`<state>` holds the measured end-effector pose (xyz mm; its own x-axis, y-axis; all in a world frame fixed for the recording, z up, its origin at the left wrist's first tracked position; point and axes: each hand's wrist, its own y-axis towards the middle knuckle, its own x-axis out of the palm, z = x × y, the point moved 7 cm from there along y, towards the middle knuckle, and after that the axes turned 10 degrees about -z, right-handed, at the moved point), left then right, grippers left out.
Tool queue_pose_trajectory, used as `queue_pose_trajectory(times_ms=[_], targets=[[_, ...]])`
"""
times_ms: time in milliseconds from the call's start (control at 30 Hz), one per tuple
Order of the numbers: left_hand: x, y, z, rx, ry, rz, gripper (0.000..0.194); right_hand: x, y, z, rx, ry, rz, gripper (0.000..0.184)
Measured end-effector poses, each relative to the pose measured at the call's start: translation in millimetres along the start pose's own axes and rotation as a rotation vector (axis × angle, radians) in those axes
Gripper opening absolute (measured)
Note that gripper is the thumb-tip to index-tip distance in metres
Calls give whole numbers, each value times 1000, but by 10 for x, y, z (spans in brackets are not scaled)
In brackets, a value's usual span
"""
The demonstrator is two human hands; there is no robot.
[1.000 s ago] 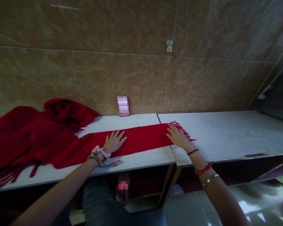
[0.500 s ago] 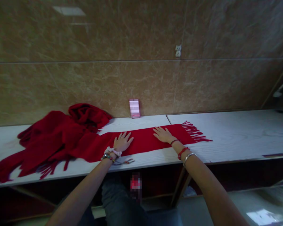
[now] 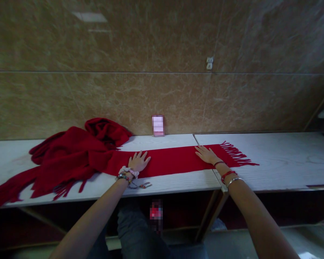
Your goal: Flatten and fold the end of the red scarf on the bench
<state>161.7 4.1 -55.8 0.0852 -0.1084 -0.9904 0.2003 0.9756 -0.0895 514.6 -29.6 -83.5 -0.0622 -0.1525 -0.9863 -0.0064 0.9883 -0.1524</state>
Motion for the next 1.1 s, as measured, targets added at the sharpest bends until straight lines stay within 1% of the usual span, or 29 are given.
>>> queue_pose_trajectory(times_ms=[133, 233, 333, 433, 567, 633, 700, 733, 767, 800, 900, 967, 1033, 1100], targets=[[36, 40, 155, 39, 1, -9, 55, 41, -19, 247, 19, -2, 2, 56], [46, 61, 252, 71, 24, 2, 54, 53, -15, 421, 20, -22, 30, 55], [51, 81, 291, 86, 48, 14, 54, 50, -21, 602, 44, -21, 39, 55], [52, 105, 278, 96, 65, 34, 53, 44, -47, 750, 56, -14, 15, 56], [56, 131, 242, 123, 40, 56, 51, 6, -73, 839, 75, -13, -10, 55], [60, 132, 237, 133, 23, 66, 51, -49, -54, 781, 107, -16, -1, 53], [58, 121, 239, 137, 5, 83, 50, -157, -12, 567, 107, -9, 61, 51], [51, 110, 243, 139, -5, 96, 49, -224, 13, 384, 74, 6, 108, 51], [39, 97, 247, 143, -16, 112, 48, -284, 39, 155, 21, 26, 150, 51], [23, 83, 253, 148, -28, 130, 47, -328, 61, -120, -63, 42, 177, 51], [-56, 29, 281, 195, -66, 191, 40, -329, 89, -989, -324, 98, 149, 53], [-121, -14, 307, 252, -86, 228, 36, -274, 66, -1450, -451, 117, 126, 52], [-171, -67, 325, 321, -96, 250, 32, -185, 51, -1721, -494, 125, 89, 52], [-185, -136, 327, 405, -98, 237, 27, -101, 44, -1826, -488, 126, 56, 51]])
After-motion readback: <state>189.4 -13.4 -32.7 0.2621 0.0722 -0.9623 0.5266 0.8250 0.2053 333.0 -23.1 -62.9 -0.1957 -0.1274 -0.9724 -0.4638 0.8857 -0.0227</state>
